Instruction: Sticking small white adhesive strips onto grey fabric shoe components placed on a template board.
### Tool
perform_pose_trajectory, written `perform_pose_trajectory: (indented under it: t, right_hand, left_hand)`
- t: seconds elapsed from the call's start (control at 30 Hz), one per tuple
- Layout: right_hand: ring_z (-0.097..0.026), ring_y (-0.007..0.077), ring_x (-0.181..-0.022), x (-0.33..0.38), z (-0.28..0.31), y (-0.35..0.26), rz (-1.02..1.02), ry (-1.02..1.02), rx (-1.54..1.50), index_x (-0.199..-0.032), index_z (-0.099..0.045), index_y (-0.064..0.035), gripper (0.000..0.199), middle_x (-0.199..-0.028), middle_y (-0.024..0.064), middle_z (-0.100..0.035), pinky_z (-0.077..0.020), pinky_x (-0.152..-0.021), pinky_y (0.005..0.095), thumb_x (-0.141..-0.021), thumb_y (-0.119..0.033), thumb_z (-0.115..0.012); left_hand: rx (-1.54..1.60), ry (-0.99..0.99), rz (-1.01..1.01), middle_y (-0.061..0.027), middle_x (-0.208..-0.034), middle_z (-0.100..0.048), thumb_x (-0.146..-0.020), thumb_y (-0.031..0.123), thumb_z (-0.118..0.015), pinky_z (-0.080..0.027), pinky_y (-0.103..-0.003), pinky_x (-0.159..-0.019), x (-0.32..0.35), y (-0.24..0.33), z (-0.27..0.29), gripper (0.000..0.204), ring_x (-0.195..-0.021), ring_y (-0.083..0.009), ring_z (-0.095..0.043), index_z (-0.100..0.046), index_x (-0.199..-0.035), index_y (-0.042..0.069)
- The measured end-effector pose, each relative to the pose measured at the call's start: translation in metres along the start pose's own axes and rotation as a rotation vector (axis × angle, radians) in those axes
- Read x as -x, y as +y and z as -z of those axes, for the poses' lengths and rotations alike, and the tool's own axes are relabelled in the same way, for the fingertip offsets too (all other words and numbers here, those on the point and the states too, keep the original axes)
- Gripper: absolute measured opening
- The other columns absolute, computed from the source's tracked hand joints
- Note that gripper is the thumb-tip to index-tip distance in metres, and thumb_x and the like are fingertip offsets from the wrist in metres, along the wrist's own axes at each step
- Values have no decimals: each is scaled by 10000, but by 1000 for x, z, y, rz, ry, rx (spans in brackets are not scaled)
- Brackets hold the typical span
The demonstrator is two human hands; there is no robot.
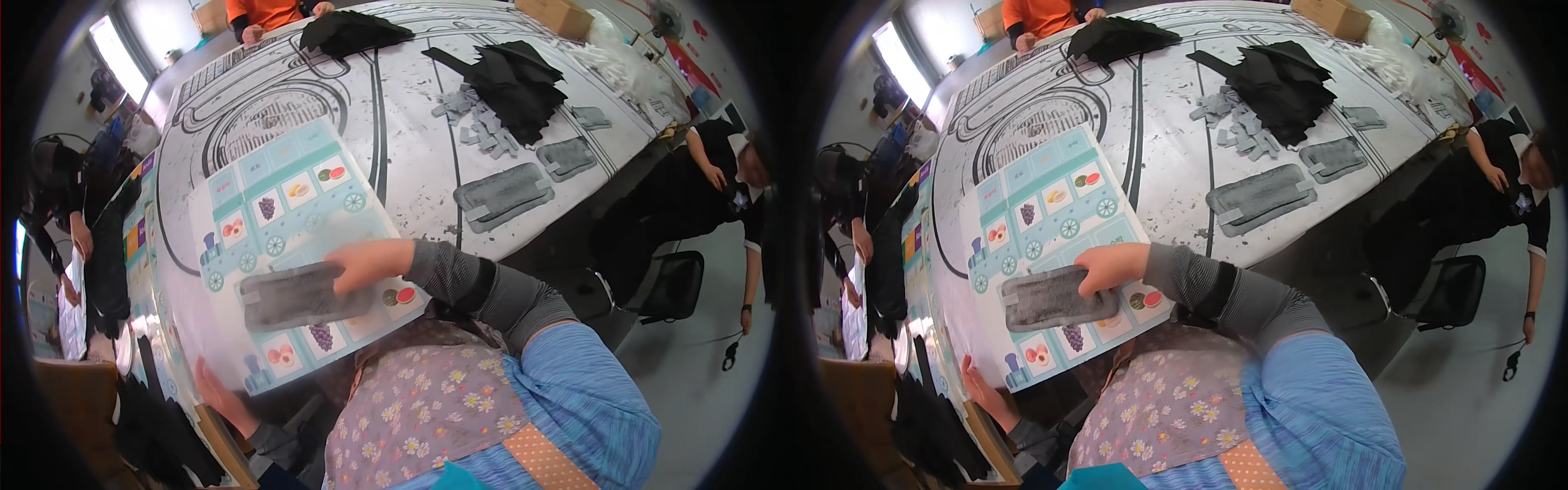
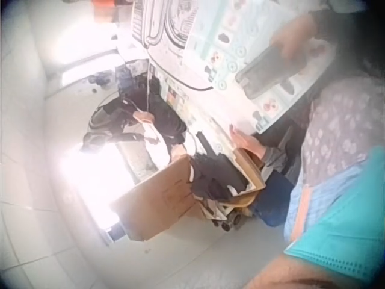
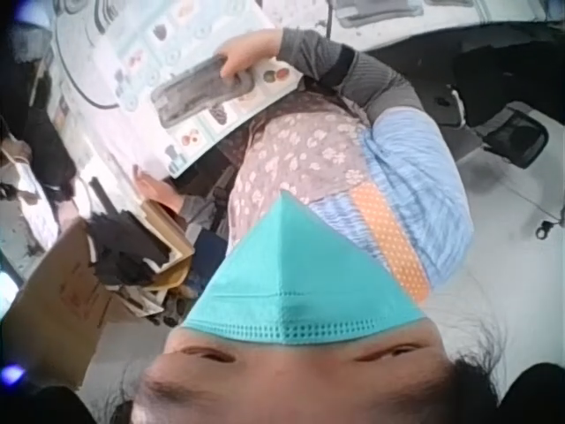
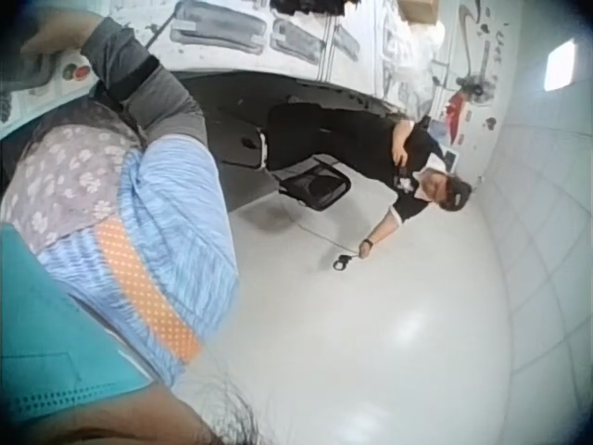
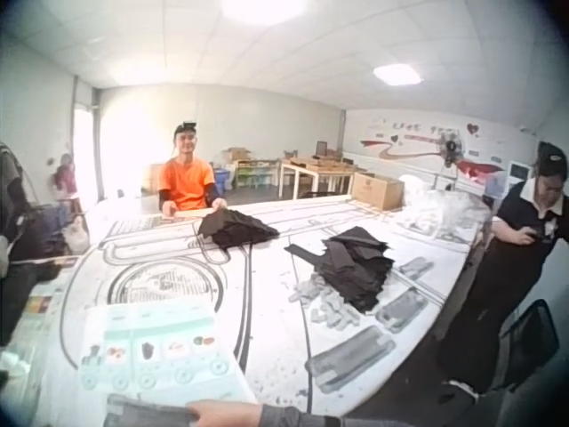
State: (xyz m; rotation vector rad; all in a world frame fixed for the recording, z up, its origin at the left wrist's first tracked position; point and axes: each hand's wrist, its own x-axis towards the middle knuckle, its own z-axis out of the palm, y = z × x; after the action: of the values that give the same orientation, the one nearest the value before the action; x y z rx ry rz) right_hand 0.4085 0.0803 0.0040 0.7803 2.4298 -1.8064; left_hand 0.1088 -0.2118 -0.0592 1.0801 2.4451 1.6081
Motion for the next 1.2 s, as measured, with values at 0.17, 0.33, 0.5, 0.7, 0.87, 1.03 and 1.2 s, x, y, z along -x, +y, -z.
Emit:
perform_pose_trajectory:
  t: [0.17,0.33,0.5,0.7,0.87,1.03,1.2]
  right_hand:
    - [-583,316,-1111,-3,4,-8,-171,-99,-74,-1267,-550,48,575,-1208,204,-604,-467,-921,359,-799,-278,-623]
    - [-616,290,-1015,-3,7,-9,-133,-143,33,-1179,-590,46,494,-1127,189,-635,-487,-834,360,-780,-242,-633]
    - [-613,260,-982,-2,3,-4,-100,-127,-3,-1152,-589,47,456,-1093,174,-635,-486,-803,352,-774,-202,-645]
    - [-581,191,-1024,8,0,-12,-75,-174,-132,-1220,-550,42,488,-1094,138,-624,-465,-866,312,-795,-168,-668]
    - [-558,160,-1070,26,8,-26,-6,-186,-257,-1263,-534,26,498,-1157,114,-603,-447,-912,280,-816,-153,-662]
    - [-557,128,-1026,42,16,-30,122,-42,-704,-1280,-495,37,509,-1131,53,-591,-453,-872,258,-810,-82,-648]
    - [-591,169,-1071,51,32,-25,187,135,-976,-1353,-422,18,577,-1206,78,-588,-488,-915,318,-824,1,-651]
  left_hand:
    - [-58,1,-5,-153,-1267,-582,-1047,341,-420,-330,-368,-1079,1,-4,4,445,-1195,-261,-509,-573,-1251,-22]
    - [-94,17,-1,-154,-1255,-587,-1047,338,-423,-341,-367,-1070,0,2,3,439,-1187,-265,-517,-583,-1241,-22]
    - [-136,13,-22,-154,-1249,-586,-1047,348,-425,-357,-366,-1055,-1,-6,4,442,-1178,-270,-523,-591,-1235,-17]
    - [-167,59,-67,-188,-1194,-629,-1037,240,-459,-432,-397,-983,-1,-6,1,366,-1109,-298,-580,-596,-1218,-47]
    - [-164,52,-87,-184,-1195,-630,-1029,203,-461,-430,-400,-987,-3,-1,3,344,-1111,-301,-580,-597,-1223,-46]
    - [-171,75,-98,-181,-1180,-639,-1016,163,-466,-430,-403,-982,-3,-6,1,317,-1099,-303,-584,-609,-1207,-47]
    - [-168,81,-119,-180,-1146,-651,-1009,152,-471,-439,-395,-961,-5,-8,-1,305,-1070,-296,-593,-623,-1173,-56]
